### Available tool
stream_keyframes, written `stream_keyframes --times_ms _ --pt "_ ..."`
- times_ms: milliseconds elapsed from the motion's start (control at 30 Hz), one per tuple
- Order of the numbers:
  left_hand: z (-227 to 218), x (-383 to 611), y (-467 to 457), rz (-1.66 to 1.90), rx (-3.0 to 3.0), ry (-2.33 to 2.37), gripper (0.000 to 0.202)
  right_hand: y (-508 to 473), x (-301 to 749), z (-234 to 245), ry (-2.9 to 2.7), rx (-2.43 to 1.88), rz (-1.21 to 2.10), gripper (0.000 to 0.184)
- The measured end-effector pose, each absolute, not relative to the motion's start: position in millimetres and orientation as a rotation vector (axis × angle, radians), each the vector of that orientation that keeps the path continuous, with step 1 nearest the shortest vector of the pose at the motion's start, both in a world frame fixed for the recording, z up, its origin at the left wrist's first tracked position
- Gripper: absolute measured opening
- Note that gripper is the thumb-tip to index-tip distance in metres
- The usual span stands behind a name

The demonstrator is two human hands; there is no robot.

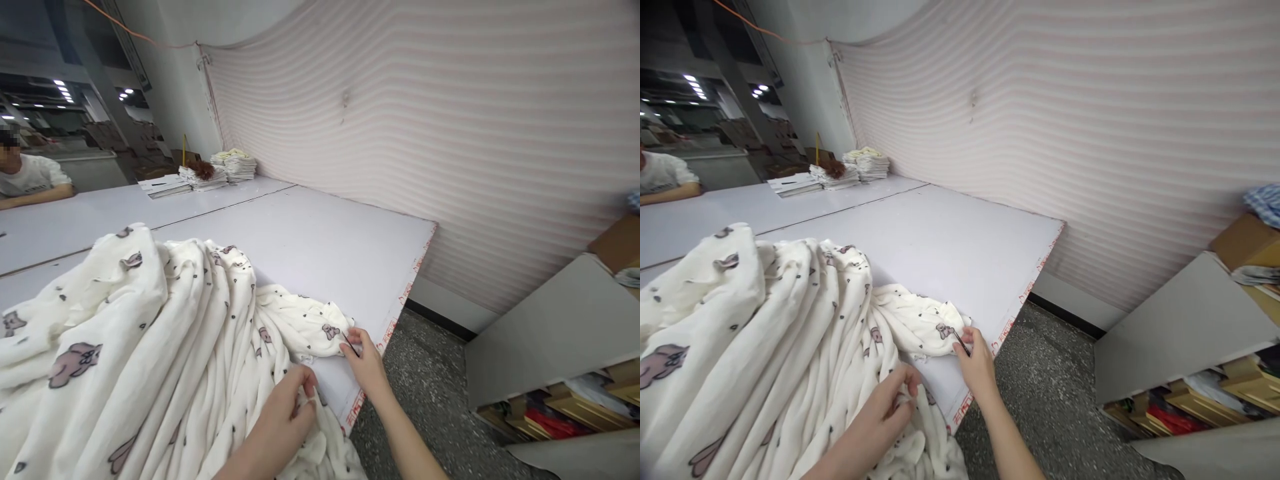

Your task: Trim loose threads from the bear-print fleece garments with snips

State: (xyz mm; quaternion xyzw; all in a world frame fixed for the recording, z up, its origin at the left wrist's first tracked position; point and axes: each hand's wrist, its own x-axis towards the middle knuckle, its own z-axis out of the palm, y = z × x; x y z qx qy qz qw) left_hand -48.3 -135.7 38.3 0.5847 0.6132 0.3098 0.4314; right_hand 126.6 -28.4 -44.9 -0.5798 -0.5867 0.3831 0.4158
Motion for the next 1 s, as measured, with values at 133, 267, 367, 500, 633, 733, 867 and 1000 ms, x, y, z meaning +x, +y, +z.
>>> stream_keyframes --times_ms 133,267,367,500,633,733,867,1000 --pt "32 -44 -104 0.647 1.474 1.53 0.051 -57 119 -44 -1.419 -1.34 1.208 0.032" --pt "20 -41 -79 0.55 1.543 1.592 0.029 -83 125 -38 -1.402 -1.32 1.306 0.026" --pt "9 -42 -79 0.551 1.553 1.617 0.015 -78 136 -39 -1.325 -1.408 1.184 0.033" --pt "3 -46 -98 0.556 1.519 1.62 0.015 -55 127 -40 -1.303 -1.404 1.136 0.034" --pt "10 -51 -110 0.635 1.496 1.724 0.018 -54 102 -29 -1.385 -1.266 1.229 0.013" --pt "16 -57 -111 0.884 1.6 1.756 0.042 -71 94 -16 -1.455 -1.145 1.229 0.012" --pt "12 -69 -111 0.93 1.954 1.598 0.015 -90 94 -7 -1.55 -1.066 1.173 0.015" --pt "-1 -77 -116 0.967 2.166 1.659 0.026 -94 98 -10 -1.54 -1.219 1.135 0.018"
